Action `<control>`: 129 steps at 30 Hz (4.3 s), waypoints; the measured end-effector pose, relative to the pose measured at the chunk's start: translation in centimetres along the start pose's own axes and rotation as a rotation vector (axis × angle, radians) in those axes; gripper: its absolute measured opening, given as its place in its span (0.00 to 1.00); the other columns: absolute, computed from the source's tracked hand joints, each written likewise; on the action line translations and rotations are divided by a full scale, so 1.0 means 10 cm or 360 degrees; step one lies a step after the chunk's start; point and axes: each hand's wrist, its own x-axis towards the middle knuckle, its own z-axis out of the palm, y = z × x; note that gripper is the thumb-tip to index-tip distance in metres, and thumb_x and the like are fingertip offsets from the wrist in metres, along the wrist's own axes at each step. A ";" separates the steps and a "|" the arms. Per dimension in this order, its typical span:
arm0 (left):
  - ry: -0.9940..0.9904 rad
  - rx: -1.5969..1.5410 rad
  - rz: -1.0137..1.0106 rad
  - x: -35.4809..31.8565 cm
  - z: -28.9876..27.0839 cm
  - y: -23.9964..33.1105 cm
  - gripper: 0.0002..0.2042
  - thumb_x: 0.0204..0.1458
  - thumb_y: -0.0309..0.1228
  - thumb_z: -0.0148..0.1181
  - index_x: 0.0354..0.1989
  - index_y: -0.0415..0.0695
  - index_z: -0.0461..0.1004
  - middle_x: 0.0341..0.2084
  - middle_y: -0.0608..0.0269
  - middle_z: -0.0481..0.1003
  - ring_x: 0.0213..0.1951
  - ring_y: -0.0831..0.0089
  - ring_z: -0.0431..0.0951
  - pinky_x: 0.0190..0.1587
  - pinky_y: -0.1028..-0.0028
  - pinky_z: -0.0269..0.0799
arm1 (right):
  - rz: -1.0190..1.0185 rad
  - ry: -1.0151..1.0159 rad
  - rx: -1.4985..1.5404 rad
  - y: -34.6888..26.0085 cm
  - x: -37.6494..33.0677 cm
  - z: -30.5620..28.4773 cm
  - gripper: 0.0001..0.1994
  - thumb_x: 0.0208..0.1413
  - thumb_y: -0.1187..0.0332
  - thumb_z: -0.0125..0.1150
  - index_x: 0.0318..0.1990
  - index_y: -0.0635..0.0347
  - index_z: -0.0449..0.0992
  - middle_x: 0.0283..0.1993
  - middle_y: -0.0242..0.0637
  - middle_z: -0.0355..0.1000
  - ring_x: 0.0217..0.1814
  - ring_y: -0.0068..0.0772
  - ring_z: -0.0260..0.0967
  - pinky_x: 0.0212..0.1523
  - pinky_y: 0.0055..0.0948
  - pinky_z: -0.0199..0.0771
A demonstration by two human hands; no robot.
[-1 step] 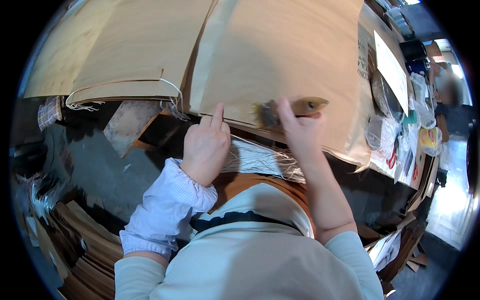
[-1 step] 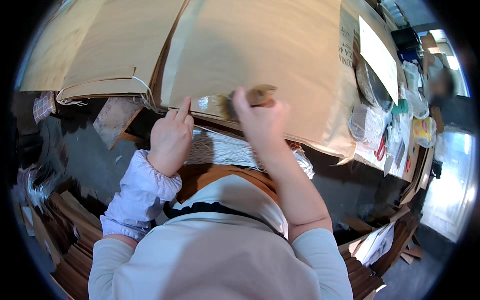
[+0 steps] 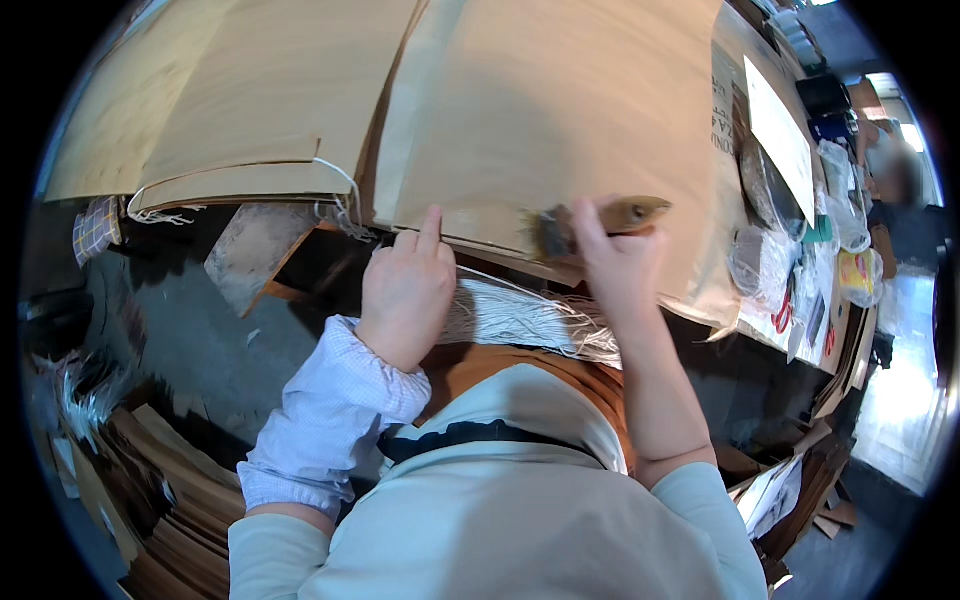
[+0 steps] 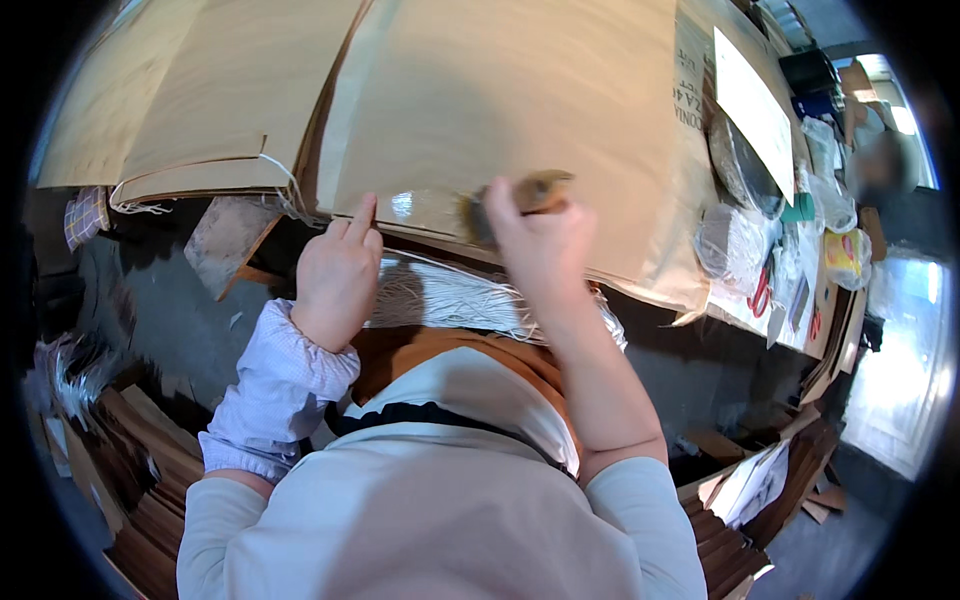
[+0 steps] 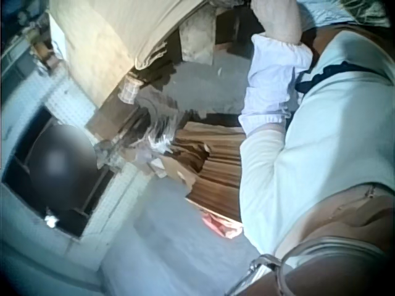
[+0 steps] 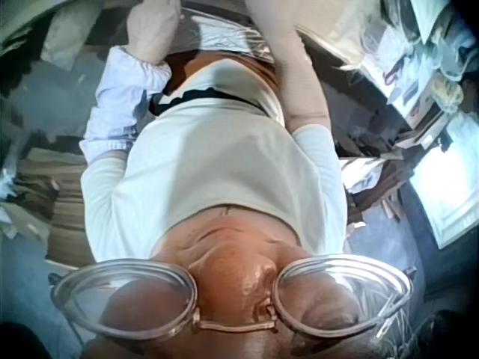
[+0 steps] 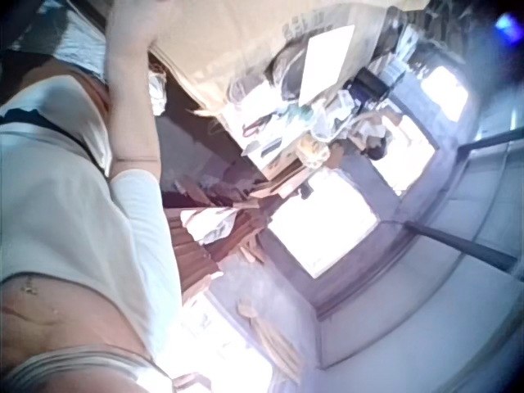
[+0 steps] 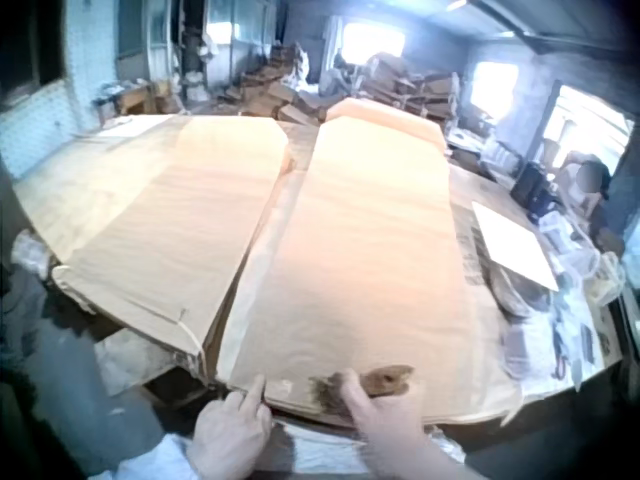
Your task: The person applies glue to the edges of a large cardboard sheet using a brush, then presses a white string along the glued edge to secure it. The process is repeated multiple times across different sections of the cardboard.
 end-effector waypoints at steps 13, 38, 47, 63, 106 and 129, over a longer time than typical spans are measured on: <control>-0.0033 -0.0045 0.0004 0.09 -0.06 0.06 0.08 0.36 0.17 0.56 0.28 0.34 0.71 0.52 0.45 0.70 0.36 0.60 0.75 0.37 0.68 0.74 | -0.0428 0.0376 -0.1221 0.53 0.23 -0.93 0.13 0.45 0.63 0.63 0.18 0.63 0.74 0.16 0.47 0.69 0.16 0.42 0.70 0.20 0.37 0.69; 0.0192 -0.1087 0.0014 -0.19 -1.36 0.08 0.02 0.45 0.17 0.58 0.25 0.35 0.72 0.20 0.59 0.72 0.22 0.72 0.70 0.25 0.78 0.62 | -0.0602 -0.1146 0.0365 0.83 -0.79 -1.28 0.08 0.54 0.76 0.58 0.41 0.63 0.78 0.33 0.37 0.71 0.36 0.32 0.68 0.38 0.29 0.68; 0.0082 -0.1164 -0.0082 0.44 -0.37 -0.50 0.02 0.48 0.20 0.60 0.30 0.34 0.75 0.20 0.59 0.73 0.24 0.75 0.71 0.29 0.77 0.66 | 0.0231 -0.0426 0.0043 0.98 0.13 -1.83 0.04 0.50 0.74 0.63 0.31 0.66 0.79 0.27 0.31 0.73 0.30 0.17 0.68 0.32 0.19 0.68; 0.0457 -0.0344 0.0265 0.29 0.16 -0.28 0.14 0.41 0.16 0.55 0.39 0.40 0.73 0.36 0.55 0.72 0.42 0.55 0.72 0.41 0.65 0.69 | 0.0201 -0.0231 -0.0014 1.34 0.09 -1.42 0.14 0.41 0.77 0.69 0.28 0.60 0.64 0.22 0.26 0.61 0.24 0.19 0.60 0.25 0.20 0.61; 0.0321 -0.0051 -0.0213 0.63 0.00 0.18 0.05 0.49 0.26 0.53 0.34 0.42 0.66 0.33 0.53 0.71 0.39 0.52 0.72 0.38 0.61 0.67 | -0.0867 0.0261 -0.0840 1.05 0.06 -0.55 0.20 0.46 0.72 0.62 0.49 0.61 0.68 0.46 0.47 0.68 0.47 0.47 0.66 0.46 0.38 0.68; 0.0743 -0.1105 -0.0698 0.34 0.06 -0.19 0.26 0.50 0.30 0.62 0.54 0.29 0.62 0.49 0.46 0.69 0.48 0.56 0.71 0.51 0.66 0.67 | 0.0442 0.0219 0.1198 1.05 -0.12 -1.51 0.23 0.54 0.81 0.47 0.60 0.64 0.61 0.57 0.45 0.65 0.59 0.34 0.64 0.57 0.31 0.66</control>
